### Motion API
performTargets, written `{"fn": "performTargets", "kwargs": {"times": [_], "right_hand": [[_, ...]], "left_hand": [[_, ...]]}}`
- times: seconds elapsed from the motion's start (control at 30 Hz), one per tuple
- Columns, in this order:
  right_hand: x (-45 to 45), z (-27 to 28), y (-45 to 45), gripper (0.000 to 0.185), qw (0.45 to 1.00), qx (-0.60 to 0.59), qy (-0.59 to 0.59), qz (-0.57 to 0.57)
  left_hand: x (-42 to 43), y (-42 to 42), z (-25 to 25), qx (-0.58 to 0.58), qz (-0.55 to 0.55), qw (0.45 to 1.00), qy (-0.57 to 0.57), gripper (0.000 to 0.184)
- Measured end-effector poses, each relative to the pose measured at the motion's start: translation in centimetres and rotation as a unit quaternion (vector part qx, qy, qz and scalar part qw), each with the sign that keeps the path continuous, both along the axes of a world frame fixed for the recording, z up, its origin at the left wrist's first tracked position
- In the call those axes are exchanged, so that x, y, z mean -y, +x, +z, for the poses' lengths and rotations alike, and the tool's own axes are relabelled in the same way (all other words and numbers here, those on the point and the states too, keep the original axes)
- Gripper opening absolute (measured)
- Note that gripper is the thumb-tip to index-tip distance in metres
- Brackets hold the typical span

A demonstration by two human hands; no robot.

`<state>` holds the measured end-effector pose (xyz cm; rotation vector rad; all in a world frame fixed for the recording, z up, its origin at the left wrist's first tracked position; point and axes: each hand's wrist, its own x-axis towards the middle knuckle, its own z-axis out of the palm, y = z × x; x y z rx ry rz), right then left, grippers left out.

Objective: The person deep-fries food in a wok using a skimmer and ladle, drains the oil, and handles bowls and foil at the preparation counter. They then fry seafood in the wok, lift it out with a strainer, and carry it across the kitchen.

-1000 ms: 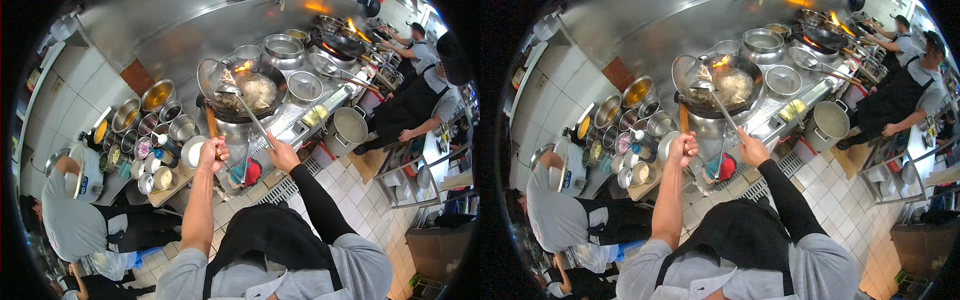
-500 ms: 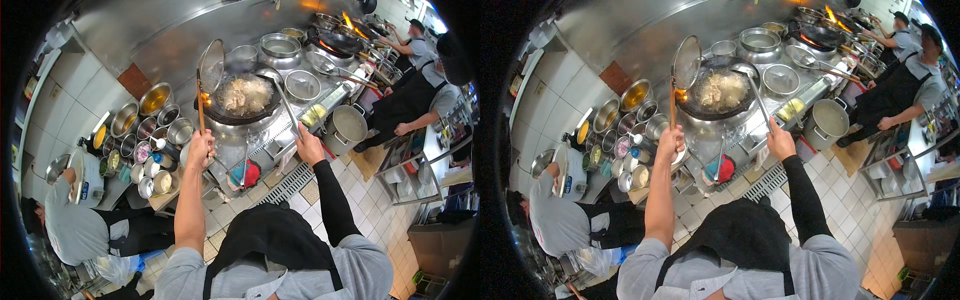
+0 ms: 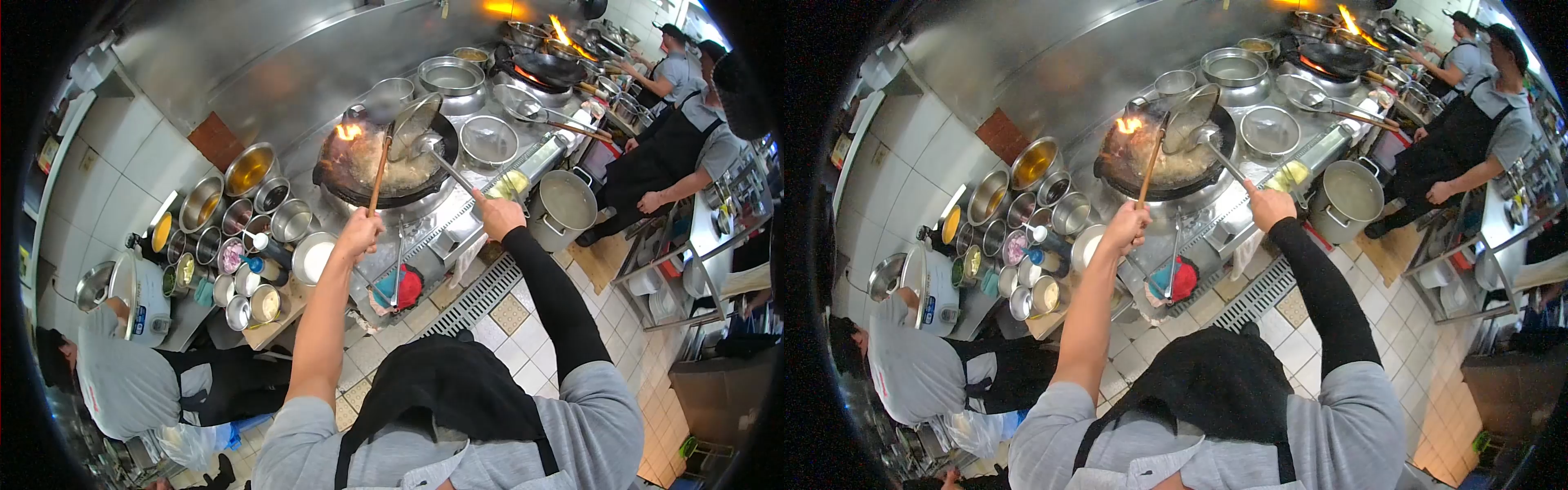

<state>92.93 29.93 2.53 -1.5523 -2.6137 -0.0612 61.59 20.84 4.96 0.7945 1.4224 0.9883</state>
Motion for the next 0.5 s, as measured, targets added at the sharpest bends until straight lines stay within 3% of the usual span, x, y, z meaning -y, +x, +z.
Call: {"fn": "performTargets", "kwargs": {"times": [0.03,0.23,0.4,0.5], "right_hand": [[-0.1,0.1,0.3,0.052,1.0,0.009,0.006,0.005],[1.4,3.1,2.2,0.057,1.0,0.017,-0.019,0.013],[2.7,3.0,4.1,0.06,0.999,0.029,-0.014,0.006],[3.3,3.3,4.5,0.06,0.999,0.034,-0.006,0.007]], "left_hand": [[-0.4,0.2,-0.3,-0.049,-0.011,0.999,0.001,0.021],[-1.5,0.6,-1.2,-0.068,-0.018,0.997,-0.022,0.013],[-0.8,0.5,-0.9,-0.104,-0.006,0.995,0.005,0.02],[1.7,0.5,2.6,-0.06,-0.024,0.998,0.002,0.027]]}}
